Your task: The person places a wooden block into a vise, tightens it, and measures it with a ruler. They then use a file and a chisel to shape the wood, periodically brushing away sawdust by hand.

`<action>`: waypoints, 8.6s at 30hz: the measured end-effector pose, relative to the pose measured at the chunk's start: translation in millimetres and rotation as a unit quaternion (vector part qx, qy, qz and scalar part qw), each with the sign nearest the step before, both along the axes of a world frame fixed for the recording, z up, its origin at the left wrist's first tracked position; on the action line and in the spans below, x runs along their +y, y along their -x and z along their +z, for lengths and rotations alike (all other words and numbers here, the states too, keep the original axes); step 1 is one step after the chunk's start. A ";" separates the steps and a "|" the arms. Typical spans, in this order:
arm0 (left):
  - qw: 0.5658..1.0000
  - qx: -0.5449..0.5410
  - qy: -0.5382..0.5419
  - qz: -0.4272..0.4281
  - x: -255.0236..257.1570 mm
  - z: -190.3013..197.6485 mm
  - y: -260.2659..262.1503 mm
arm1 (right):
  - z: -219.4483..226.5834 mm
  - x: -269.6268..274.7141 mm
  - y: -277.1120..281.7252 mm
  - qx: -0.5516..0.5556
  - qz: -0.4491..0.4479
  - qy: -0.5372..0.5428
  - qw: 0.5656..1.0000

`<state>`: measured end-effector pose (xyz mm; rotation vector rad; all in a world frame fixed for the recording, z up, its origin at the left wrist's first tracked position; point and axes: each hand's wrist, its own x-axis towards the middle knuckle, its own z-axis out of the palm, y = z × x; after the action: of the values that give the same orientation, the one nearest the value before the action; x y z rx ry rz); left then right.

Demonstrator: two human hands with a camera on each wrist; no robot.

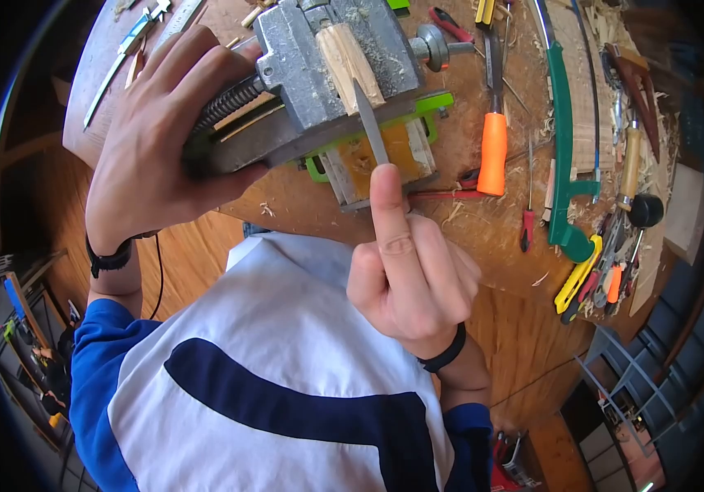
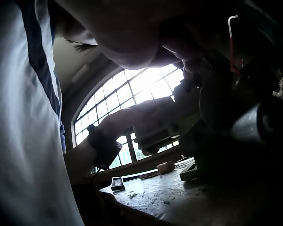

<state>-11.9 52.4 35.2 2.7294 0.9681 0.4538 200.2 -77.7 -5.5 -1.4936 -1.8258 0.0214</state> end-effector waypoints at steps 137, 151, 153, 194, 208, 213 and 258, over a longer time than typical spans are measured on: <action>0.997 0.063 -0.029 0.015 -3.1 1.4 -2.8 | -4.4 18.1 8.1 0.051 0.005 -0.002 0.999; 0.999 0.044 0.022 -0.012 2.9 11.0 2.6 | 17.9 11.9 6.1 0.001 -0.004 0.071 0.997; 0.999 0.044 0.015 -0.015 2.1 9.4 3.2 | 27.0 14.3 7.9 -0.011 -0.007 0.091 0.996; 0.999 0.040 0.016 -0.017 4.1 8.5 2.6 | 41.1 7.8 3.4 -0.060 -0.007 0.129 0.990; 0.998 0.056 -0.036 -0.020 3.0 4.9 0.5 | 22.9 -6.1 -5.0 -0.057 -0.004 0.059 0.997; 0.993 -0.047 -0.109 -0.022 17.0 -48.9 9.0 | 37.4 -0.9 -1.4 -0.046 0.018 0.135 0.990; 0.996 0.055 -0.063 0.027 -2.4 -9.6 -1.0 | 18.5 1.5 -0.6 -0.040 -0.003 0.045 0.998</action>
<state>-10.9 50.0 25.6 2.8734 1.0764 0.3883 200.9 -76.2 13.0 -1.5831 -1.9057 0.0412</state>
